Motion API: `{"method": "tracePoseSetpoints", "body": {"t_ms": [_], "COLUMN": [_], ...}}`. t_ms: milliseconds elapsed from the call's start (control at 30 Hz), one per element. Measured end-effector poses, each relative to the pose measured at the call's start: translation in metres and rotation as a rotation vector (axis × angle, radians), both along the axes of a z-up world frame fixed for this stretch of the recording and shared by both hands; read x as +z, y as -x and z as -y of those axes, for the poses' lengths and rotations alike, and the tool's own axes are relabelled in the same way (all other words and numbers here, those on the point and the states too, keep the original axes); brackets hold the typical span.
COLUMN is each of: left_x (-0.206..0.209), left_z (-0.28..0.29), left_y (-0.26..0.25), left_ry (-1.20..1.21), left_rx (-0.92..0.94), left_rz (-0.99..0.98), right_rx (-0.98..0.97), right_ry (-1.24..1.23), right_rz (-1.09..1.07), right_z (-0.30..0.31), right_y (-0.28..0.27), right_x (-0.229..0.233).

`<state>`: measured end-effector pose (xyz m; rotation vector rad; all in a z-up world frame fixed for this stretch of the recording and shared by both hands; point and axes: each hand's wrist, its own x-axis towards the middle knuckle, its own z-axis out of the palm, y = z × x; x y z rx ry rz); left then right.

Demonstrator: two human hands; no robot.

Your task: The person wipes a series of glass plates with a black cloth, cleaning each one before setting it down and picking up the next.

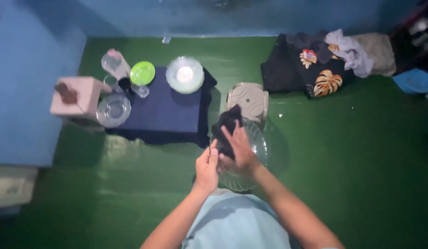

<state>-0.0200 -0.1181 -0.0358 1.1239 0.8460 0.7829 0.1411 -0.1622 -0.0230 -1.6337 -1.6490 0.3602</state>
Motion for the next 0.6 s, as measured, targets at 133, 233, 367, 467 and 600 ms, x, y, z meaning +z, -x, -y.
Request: {"method": "tracePoseSetpoints", "body": {"t_ms": [133, 233, 367, 467, 600], "left_x": [0.014, 0.009, 0.0, -0.002, 0.015], "left_z": [-0.029, -0.047, -0.069, -0.071, -0.086], "left_y": [0.012, 0.035, 0.069, 0.096, 0.125], "left_ry": [0.13, 0.033, -0.28, -0.262, 0.017], "left_rx": [-0.023, 0.026, 0.127, 0.153, 0.211], "left_rz": [0.105, 0.105, 0.141, 0.085, 0.175], "right_rx": [-0.172, -0.105, 0.146, 0.272, 0.093], "right_ry": [-0.012, 0.059, 0.134, 0.0, 0.049], "right_rz": [0.127, 0.056, -0.156, -0.071, 0.098], "right_z": [-0.005, -0.004, -0.022, -0.059, -0.102], "right_y": [-0.004, 0.026, 0.075, 0.091, 0.11], "right_x": [-0.009, -0.022, 0.002, 0.023, 0.018]}}
